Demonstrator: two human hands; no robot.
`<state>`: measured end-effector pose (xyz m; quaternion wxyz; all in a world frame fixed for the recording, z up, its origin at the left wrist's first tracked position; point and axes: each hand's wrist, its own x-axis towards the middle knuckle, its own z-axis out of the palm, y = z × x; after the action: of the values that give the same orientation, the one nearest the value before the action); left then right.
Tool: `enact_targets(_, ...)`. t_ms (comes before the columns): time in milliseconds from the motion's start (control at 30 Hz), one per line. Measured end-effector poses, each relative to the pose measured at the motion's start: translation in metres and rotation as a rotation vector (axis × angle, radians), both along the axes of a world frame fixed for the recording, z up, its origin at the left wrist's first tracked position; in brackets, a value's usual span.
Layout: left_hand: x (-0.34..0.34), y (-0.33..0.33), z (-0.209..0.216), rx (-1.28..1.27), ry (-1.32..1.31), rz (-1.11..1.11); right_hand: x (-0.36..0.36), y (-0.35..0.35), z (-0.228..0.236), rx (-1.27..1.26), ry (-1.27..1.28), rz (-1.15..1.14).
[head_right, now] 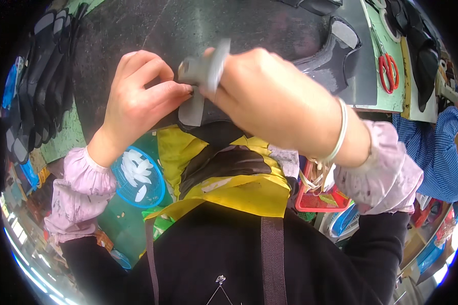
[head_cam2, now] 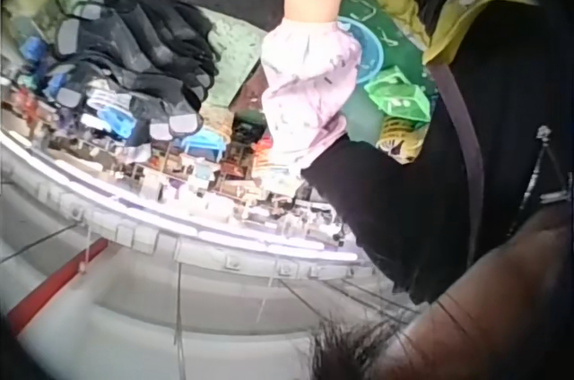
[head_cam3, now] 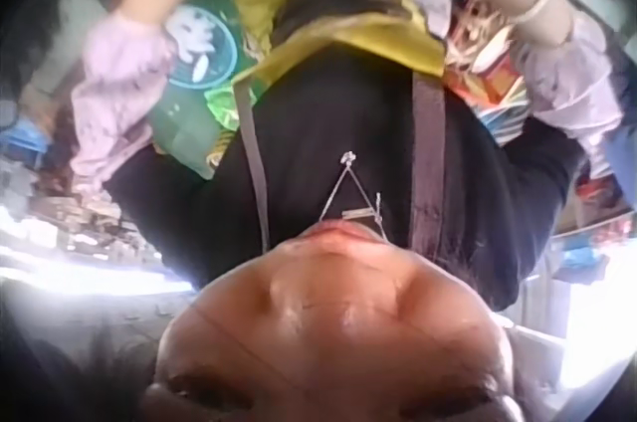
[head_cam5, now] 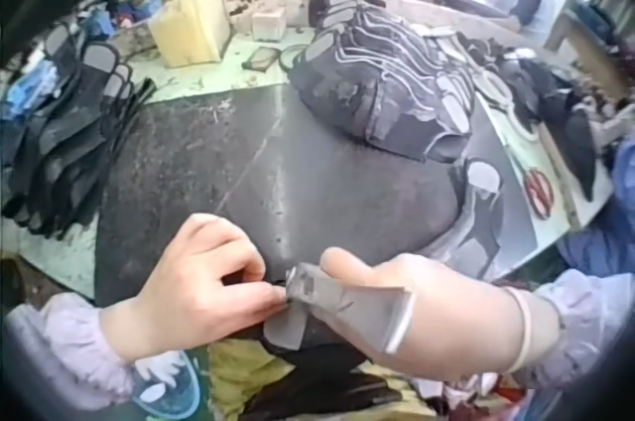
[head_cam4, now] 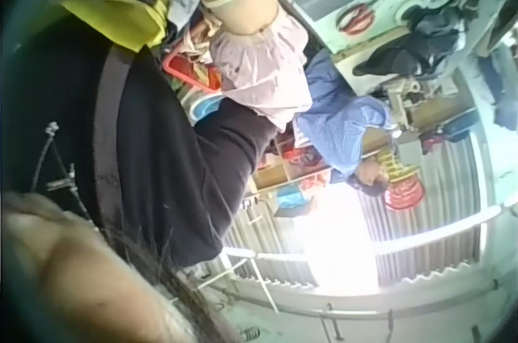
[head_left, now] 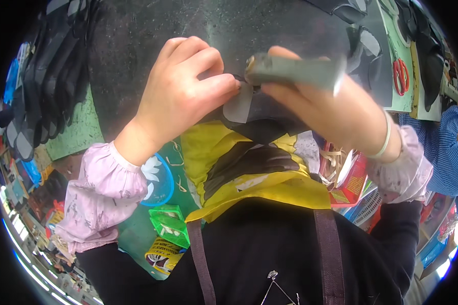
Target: The person folds edges of shoe upper pieces and hammers them flat with a hammer, stacking each finished piece onto a pile.
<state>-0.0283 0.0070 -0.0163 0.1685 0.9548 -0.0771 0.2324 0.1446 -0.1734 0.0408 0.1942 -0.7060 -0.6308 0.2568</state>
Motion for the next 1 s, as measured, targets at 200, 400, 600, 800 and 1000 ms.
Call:
enact_targets(200,0.005,-0.021,0.023,0.022,0.123,0.065,0.012,-0.012,0.027,0.201,0.196,-0.263)
enact_targets(400,0.058,-0.11,-0.013,-0.267,0.005,0.001,0.015,-0.035,0.043,0.281,0.352,-0.03)
enact_targets(600,0.034,0.003,0.061,-0.999,0.339,0.003,0.015,-0.052,0.045,0.23,0.511,-0.087)
enact_targets(800,-0.062,0.126,0.14,0.141,-0.566,0.617,0.05,-0.06,0.02,0.158,0.724,-0.399)
enact_targets(1000,-0.154,0.225,0.063,0.174,0.117,1.023,0.082,-0.038,0.002,0.323,0.551,-0.576)
